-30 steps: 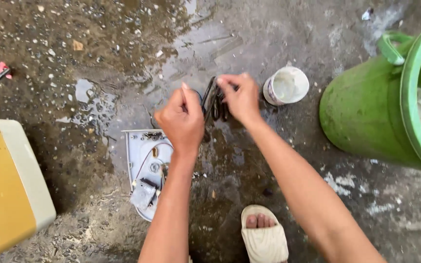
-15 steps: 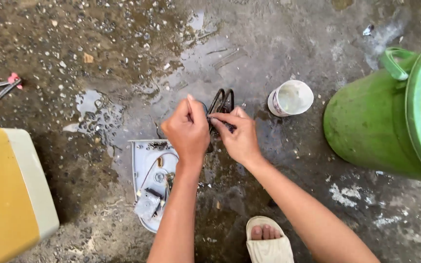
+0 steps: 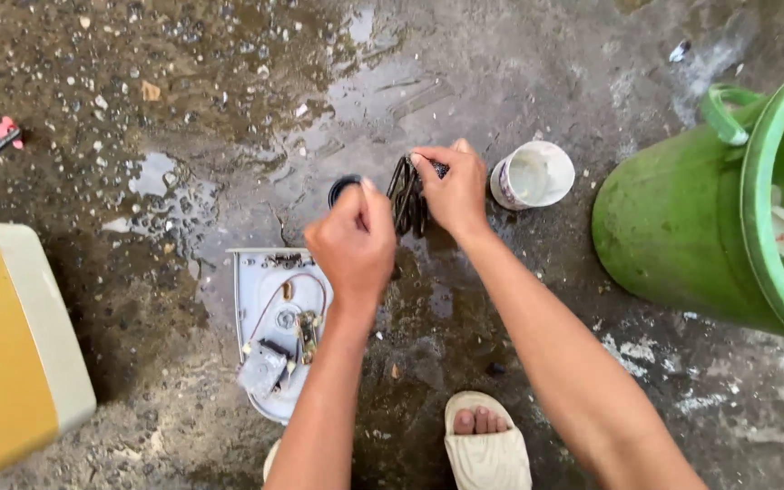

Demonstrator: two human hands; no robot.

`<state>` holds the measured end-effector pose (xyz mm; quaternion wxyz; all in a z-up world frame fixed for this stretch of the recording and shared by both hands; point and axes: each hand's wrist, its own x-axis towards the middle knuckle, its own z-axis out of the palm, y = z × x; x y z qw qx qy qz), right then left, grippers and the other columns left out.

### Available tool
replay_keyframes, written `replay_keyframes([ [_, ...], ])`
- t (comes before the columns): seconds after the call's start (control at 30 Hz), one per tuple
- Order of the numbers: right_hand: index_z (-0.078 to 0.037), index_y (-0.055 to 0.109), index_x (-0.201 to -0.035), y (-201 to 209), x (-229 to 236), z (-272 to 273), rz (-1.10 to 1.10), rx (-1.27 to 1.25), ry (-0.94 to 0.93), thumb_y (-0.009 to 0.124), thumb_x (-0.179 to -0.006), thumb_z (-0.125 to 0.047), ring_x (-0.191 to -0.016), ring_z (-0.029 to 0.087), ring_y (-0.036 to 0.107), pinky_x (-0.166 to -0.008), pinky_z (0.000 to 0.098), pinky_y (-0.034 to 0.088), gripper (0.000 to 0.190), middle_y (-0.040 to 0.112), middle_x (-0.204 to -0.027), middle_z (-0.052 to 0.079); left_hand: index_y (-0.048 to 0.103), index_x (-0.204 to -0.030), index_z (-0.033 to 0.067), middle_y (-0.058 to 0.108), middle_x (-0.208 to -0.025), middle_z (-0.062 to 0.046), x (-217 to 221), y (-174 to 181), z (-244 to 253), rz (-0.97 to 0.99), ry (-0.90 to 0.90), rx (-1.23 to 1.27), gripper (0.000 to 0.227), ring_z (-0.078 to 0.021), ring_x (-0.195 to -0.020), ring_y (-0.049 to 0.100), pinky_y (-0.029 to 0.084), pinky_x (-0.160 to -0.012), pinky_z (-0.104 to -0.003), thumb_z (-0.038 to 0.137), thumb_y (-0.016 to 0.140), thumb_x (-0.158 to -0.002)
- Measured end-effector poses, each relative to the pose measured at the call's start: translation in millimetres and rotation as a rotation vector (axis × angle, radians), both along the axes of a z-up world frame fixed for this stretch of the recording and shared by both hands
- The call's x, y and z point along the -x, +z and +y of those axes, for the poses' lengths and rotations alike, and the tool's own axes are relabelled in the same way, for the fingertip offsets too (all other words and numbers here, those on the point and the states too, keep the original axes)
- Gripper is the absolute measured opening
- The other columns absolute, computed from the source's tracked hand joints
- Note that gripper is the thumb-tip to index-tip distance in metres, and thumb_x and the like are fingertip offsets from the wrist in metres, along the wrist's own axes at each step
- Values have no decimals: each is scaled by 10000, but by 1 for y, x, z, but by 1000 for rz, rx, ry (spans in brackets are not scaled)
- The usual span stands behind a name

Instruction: Scrubbing mineral deposits and scale off a water heater heating element using steel wool and water on a concrete floor.

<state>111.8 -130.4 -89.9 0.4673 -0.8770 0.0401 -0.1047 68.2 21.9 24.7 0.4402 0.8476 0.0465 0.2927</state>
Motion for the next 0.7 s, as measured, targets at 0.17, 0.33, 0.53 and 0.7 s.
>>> replay_keyframes([
  [0.17,-142,815,-981,30,41,25,46,-101,121,726,-978,-187,-787,257,609,-805,385,495,100,593,-795,85,324,-537,151,303,-365,-26,-4,-11,12,6,-35,96,511,-214,-346,332,341,-421,-291,78,637,-935],
  [0.33,-195,834,-975,22,32,19,-48,38,22,799,-935,-171,-736,202,593,-772,373,473,58,515,-747,40,349,-525,144,304,-361,-45,9,-4,11,9,-53,114,504,-274,-344,366,345,-413,-321,87,671,-909],
  [0.53,-150,810,-969,21,33,22,-125,-72,145,733,-988,-297,-781,335,642,-810,426,500,167,564,-742,120,329,-531,154,291,-354,0,3,-9,15,-2,-54,138,521,-183,-347,324,332,-429,-290,68,659,-925],
  [0.7,-138,820,-967,53,50,41,53,-63,134,716,-961,-98,-842,298,662,-822,403,511,111,588,-825,108,301,-545,150,275,-357,-16,-4,-5,18,-30,-45,184,506,-156,-357,290,313,-415,-276,42,608,-933],
])
